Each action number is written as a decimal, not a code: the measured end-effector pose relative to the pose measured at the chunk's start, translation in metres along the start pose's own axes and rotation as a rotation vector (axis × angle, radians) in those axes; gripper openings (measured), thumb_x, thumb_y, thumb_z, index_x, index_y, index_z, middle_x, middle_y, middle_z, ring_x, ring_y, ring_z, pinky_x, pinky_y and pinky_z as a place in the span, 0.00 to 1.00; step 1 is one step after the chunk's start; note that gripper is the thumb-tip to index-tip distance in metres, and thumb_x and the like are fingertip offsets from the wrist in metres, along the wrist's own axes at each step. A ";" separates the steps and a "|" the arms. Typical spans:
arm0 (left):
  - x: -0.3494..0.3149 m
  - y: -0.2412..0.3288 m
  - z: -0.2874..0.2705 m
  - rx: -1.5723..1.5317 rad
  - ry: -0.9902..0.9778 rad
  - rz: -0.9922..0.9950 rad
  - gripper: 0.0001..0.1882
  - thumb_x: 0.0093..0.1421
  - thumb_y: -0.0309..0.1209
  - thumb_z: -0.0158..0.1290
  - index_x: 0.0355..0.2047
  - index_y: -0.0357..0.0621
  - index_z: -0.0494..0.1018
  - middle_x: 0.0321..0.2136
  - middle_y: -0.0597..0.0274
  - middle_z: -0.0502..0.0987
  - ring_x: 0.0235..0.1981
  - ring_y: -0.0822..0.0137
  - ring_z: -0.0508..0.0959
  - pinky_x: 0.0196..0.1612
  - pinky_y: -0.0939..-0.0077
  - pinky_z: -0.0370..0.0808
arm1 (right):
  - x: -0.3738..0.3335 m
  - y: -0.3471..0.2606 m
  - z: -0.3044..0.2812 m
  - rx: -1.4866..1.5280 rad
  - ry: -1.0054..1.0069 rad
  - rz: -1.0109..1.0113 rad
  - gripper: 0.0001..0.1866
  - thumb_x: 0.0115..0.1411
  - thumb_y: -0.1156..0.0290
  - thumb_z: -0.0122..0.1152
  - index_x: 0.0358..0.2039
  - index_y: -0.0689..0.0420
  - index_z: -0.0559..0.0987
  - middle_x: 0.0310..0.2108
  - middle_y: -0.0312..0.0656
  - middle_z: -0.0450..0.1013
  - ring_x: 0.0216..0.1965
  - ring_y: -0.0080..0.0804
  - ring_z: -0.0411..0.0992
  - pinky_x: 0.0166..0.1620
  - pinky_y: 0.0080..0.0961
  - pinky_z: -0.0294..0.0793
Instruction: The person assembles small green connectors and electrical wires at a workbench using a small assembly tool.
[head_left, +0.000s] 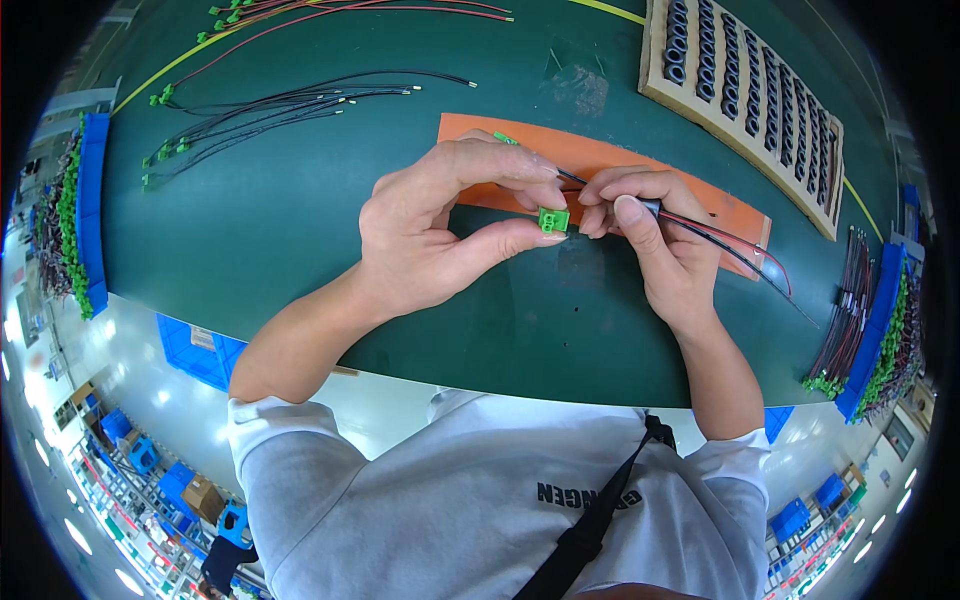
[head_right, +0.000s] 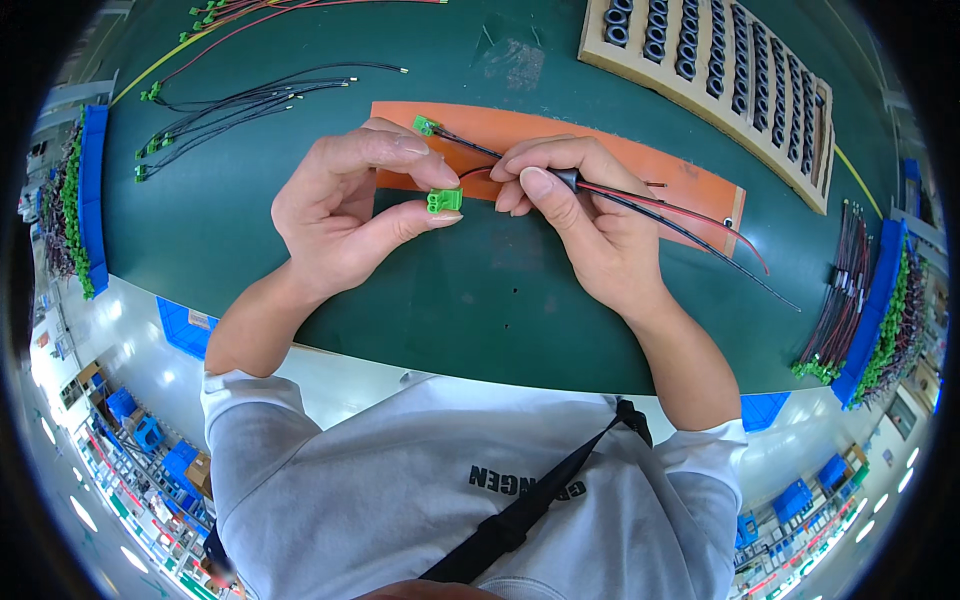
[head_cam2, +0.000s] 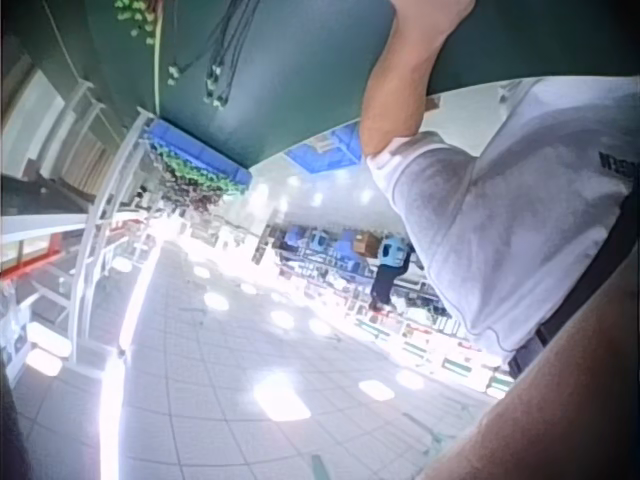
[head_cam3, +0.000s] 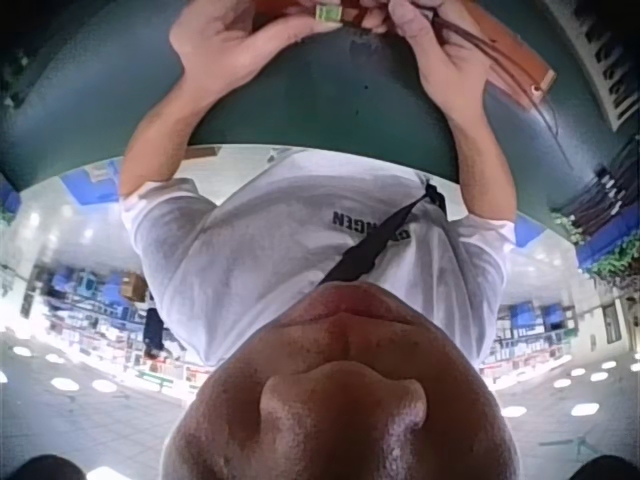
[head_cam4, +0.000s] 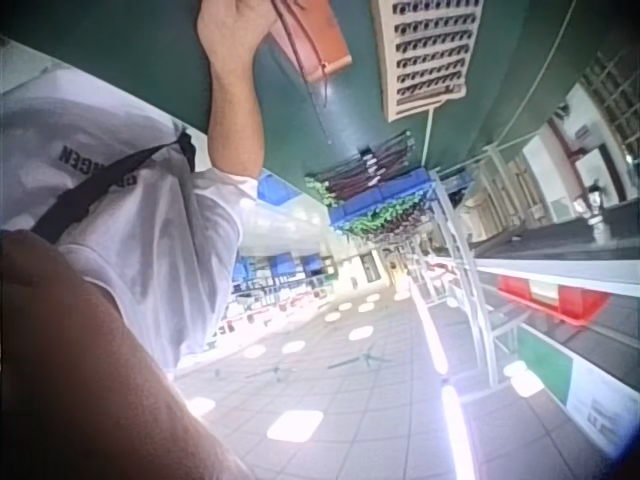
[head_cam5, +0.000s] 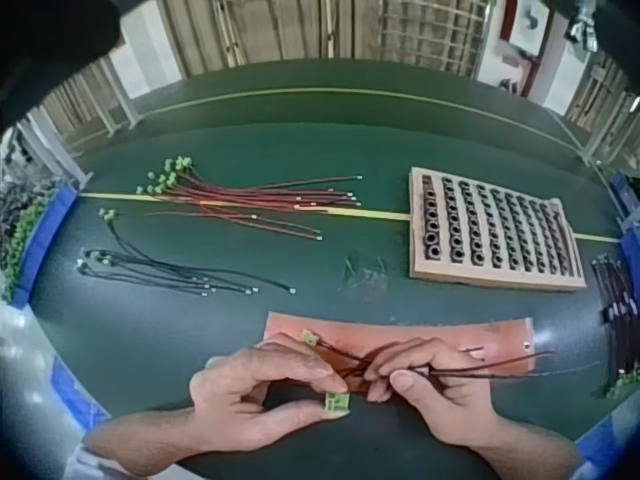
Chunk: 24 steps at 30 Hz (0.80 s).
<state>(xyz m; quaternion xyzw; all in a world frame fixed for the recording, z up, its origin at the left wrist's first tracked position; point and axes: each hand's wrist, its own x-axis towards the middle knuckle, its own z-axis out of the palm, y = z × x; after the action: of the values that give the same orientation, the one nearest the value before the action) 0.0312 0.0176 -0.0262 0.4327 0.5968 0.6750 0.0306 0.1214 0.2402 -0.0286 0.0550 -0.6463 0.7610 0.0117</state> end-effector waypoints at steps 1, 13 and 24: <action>-0.001 0.001 -0.001 0.000 0.002 0.000 0.26 0.52 0.11 0.65 0.52 0.34 0.72 0.38 0.51 0.82 0.38 0.62 0.83 0.49 0.63 0.77 | 0.000 0.000 0.000 -0.008 -0.001 -0.001 0.08 0.73 0.76 0.52 0.47 0.65 0.74 0.47 0.49 0.76 0.42 0.28 0.77 0.46 0.23 0.76; -0.002 0.001 -0.003 -0.172 -0.026 -0.118 0.14 0.59 0.12 0.59 0.45 0.30 0.75 0.47 0.42 0.74 0.37 0.54 0.84 0.41 0.61 0.85 | 0.001 0.000 -0.001 0.009 0.006 -0.017 0.08 0.73 0.76 0.51 0.47 0.66 0.74 0.48 0.49 0.76 0.42 0.28 0.77 0.46 0.23 0.77; 0.000 0.002 -0.002 -0.181 -0.004 -0.153 0.15 0.60 0.12 0.55 0.47 0.34 0.69 0.48 0.46 0.70 0.41 0.54 0.82 0.47 0.59 0.84 | 0.000 -0.001 -0.003 0.017 0.005 0.002 0.09 0.73 0.74 0.51 0.48 0.65 0.75 0.49 0.48 0.75 0.42 0.28 0.77 0.46 0.24 0.78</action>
<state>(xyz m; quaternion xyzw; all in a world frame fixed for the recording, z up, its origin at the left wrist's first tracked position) 0.0310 0.0148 -0.0240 0.3826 0.5649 0.7208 0.1221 0.1211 0.2430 -0.0285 0.0526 -0.6399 0.7665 0.0118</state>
